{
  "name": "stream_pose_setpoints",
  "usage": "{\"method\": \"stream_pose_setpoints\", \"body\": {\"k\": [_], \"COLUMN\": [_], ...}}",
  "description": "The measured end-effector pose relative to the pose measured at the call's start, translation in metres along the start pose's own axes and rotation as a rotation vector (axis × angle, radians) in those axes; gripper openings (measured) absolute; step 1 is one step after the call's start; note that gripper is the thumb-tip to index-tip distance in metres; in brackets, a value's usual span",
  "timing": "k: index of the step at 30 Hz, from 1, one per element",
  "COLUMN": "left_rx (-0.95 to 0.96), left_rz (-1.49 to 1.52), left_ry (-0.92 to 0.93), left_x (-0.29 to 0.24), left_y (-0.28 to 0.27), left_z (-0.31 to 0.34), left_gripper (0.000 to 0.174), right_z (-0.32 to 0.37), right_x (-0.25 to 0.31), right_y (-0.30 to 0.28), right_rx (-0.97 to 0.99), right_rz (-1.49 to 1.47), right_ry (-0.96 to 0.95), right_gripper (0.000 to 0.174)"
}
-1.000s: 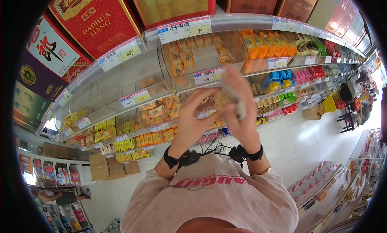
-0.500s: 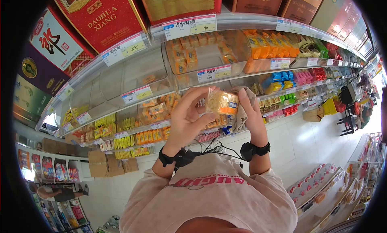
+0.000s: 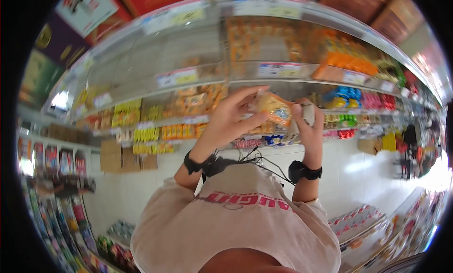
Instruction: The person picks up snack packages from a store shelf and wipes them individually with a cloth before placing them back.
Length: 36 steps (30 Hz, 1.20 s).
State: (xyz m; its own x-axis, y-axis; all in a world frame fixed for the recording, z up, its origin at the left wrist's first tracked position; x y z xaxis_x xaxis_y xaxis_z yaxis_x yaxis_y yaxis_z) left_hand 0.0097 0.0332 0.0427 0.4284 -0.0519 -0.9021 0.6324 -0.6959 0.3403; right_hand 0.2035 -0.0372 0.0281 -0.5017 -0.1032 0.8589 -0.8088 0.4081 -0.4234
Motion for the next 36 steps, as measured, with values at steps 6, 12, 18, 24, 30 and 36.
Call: {"method": "stream_pose_setpoints", "body": {"k": [6, 12, 18, 24, 30, 36], "left_rx": [-0.147, -0.217, -0.36, -0.563, -0.493, -0.494], "left_rz": [-0.325, -0.432, -0.524, -0.764, -1.087, -1.238], "left_ry": [-0.054, -0.095, -0.008, 0.042, -0.014, -0.016], "left_x": [0.03, 0.037, 0.057, 0.074, 0.078, 0.106], "left_y": [-0.039, -0.085, -0.154, -0.209, -0.227, -0.242], "left_z": [0.01, 0.036, 0.063, 0.058, 0.061, 0.071], "left_gripper": [0.048, 0.046, 0.043, 0.039, 0.037, 0.031], "right_z": [-0.013, -0.019, -0.025, -0.049, -0.059, -0.053], "right_x": [-0.031, -0.017, -0.018, -0.034, -0.048, -0.055], "right_y": [0.054, 0.108, 0.174, 0.235, 0.272, 0.284], "right_rx": [0.168, 0.365, 0.384, 0.282, 0.355, 0.353], "right_rz": [0.114, 0.221, 0.386, 0.659, 0.7, 0.765], "right_ry": [0.106, -0.074, -0.208, -0.177, -0.361, -0.405], "right_gripper": [0.036, 0.045, 0.051, 0.049, 0.048, 0.054]}}
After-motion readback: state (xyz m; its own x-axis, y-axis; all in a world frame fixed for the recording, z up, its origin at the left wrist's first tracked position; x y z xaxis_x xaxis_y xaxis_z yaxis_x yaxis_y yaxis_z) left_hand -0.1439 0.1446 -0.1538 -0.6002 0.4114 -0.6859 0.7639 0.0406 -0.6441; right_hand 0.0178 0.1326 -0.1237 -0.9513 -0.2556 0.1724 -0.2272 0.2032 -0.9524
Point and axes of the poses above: each hand's wrist, its own z-axis away from the middle knuckle, its own y-axis out of the palm, x = y × z, the point moved 6 cm from there along -z, towards the middle knuckle, and after that the axes turned 14 degrees about z, right-handed, at the moved point
